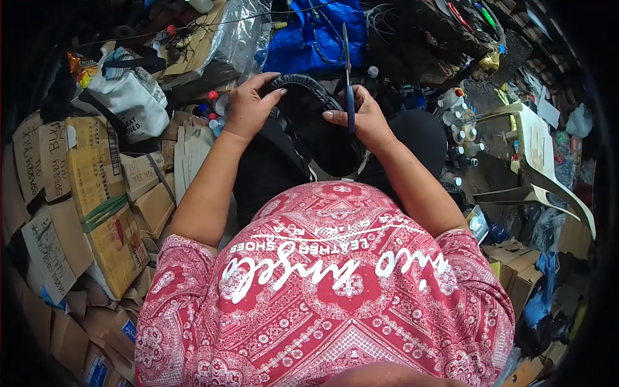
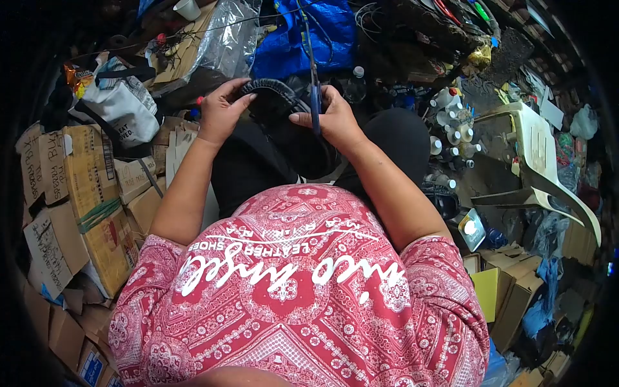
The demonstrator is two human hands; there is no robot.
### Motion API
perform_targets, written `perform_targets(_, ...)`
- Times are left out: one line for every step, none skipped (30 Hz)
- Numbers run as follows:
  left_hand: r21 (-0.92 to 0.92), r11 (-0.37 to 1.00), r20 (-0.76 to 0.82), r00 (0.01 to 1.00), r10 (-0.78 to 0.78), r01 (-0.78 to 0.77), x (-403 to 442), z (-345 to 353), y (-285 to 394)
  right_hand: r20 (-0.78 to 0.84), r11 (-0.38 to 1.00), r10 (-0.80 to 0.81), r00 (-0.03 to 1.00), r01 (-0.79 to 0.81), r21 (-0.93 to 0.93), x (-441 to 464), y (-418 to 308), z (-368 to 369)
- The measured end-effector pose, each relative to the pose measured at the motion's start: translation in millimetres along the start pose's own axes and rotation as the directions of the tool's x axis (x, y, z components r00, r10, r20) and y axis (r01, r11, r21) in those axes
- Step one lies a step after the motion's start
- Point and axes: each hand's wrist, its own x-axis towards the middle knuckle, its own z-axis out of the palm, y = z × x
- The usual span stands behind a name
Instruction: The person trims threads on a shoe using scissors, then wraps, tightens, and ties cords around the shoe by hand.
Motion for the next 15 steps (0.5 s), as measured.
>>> perform_targets(0.008,1.000,-0.008,1.000,0.014,-0.014,0,1,-2,-0.005,1.000,0.010,1.000,-0.010,0.008,0,-1,0)
perform_targets(0.016,1.000,-0.016,0.999,0.027,-0.027,-1,1,-3,-0.004,1.000,0.011,1.000,-0.011,0.008,0,-1,0)
perform_targets(0.016,1.000,-0.017,1.000,0.026,-0.026,-1,2,-4,-0.009,0.999,0.035,0.999,-0.035,0.023,0,-2,-1)
perform_targets(0.002,1.000,-0.014,1.000,0.023,-0.023,-1,3,-5,-0.014,0.998,0.059,0.998,-0.059,0.038,0,-2,-2)
perform_targets(-0.012,1.000,-0.010,1.000,0.020,-0.020,-1,3,-1,-0.013,0.998,0.060,0.998,-0.060,0.037,1,2,-4)
perform_targets(-0.012,1.000,-0.011,1.000,0.019,-0.019,-1,3,2,0.020,0.981,0.120,0.993,-0.122,0.148,5,9,-6)
perform_targets(0.050,0.999,0.030,1.000,-0.006,0.005,-2,2,6,0.060,0.949,0.176,0.983,-0.186,0.255,8,16,-9)
perform_targets(0.112,0.993,0.070,0.997,-0.033,0.025,-2,2,9,0.060,0.949,0.177,0.982,-0.187,0.255,11,21,-10)
perform_targets(0.112,0.993,0.071,0.997,-0.034,0.026,-2,3,5,0.066,0.927,0.229,0.971,-0.239,0.289,13,24,-11)
perform_targets(0.043,0.999,0.063,0.998,-0.029,0.026,-1,5,-3,0.074,0.901,0.281,0.957,-0.290,0.322,14,27,-12)
perform_targets(-0.025,0.999,0.054,0.998,-0.024,0.025,0,6,-8,0.074,0.901,0.282,0.956,-0.291,0.322,13,25,-13)
perform_targets(-0.025,0.999,0.054,0.998,-0.025,0.027,1,7,-13,0.119,0.859,0.339,0.933,-0.359,0.366,11,21,-13)
perform_targets(-0.060,0.996,0.090,0.994,-0.066,0.071,3,8,-18,0.165,0.810,0.391,0.905,-0.424,0.405,10,18,-14)
perform_targets(-0.092,0.989,0.126,0.986,-0.105,0.117,3,8,-18,0.165,0.810,0.392,0.905,-0.425,0.406,10,20,-16)
perform_targets(-0.092,0.989,0.127,0.986,-0.106,0.118,4,7,-18,0.204,0.755,0.454,0.868,-0.496,0.429,12,23,-17)
